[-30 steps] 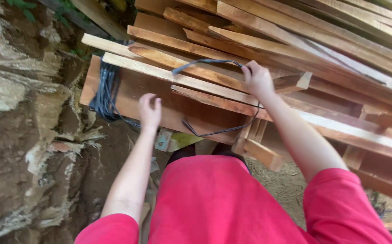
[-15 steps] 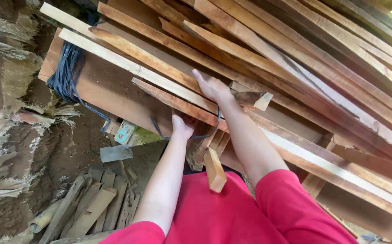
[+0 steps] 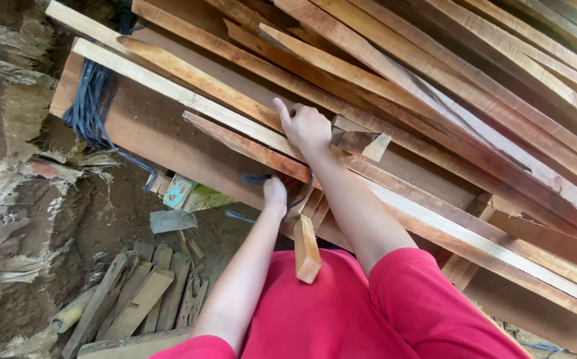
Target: The recorder is tying several long wood planks together into a bundle using black plastic strips.
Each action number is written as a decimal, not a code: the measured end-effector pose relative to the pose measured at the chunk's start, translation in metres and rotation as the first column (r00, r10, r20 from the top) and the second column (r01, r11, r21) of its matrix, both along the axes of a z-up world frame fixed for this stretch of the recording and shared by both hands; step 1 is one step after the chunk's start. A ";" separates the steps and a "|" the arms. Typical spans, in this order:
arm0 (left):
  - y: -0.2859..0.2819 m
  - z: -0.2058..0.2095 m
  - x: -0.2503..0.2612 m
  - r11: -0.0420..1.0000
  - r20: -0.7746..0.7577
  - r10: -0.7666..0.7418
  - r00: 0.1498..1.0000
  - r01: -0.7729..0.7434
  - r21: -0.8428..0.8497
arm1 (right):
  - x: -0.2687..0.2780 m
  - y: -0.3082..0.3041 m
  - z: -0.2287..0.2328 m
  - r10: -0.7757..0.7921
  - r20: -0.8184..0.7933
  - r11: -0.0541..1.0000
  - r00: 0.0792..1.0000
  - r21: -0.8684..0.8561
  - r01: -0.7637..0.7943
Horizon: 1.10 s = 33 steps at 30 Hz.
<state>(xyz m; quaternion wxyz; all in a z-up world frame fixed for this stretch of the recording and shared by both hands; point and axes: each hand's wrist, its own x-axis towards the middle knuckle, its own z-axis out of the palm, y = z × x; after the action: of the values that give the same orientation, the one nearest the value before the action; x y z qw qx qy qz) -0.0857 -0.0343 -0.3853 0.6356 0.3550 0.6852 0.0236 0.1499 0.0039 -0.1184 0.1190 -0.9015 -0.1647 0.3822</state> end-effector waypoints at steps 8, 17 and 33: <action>0.005 0.157 -0.001 0.922 0.199 -0.384 0.902 0.365 0.129 | -0.051 -0.069 -0.025 0.167 0.779 0.791 0.604 0.259 -0.554; 0.050 0.157 -0.010 0.354 -0.129 -0.900 0.415 0.872 0.338 | -0.096 -0.150 -0.009 0.315 0.733 0.739 0.602 0.209 -0.640; 0.072 0.243 -0.013 0.415 0.161 -0.858 0.487 0.473 0.777 | -0.093 -0.172 -0.023 0.086 0.630 0.599 0.772 0.586 -0.545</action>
<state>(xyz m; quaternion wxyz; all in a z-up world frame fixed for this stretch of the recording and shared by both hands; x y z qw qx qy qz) -0.0989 0.0378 -0.1423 0.5859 0.7791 0.2060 0.0853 0.0572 -0.1679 -0.1412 0.3507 -0.7936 -0.4966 0.0249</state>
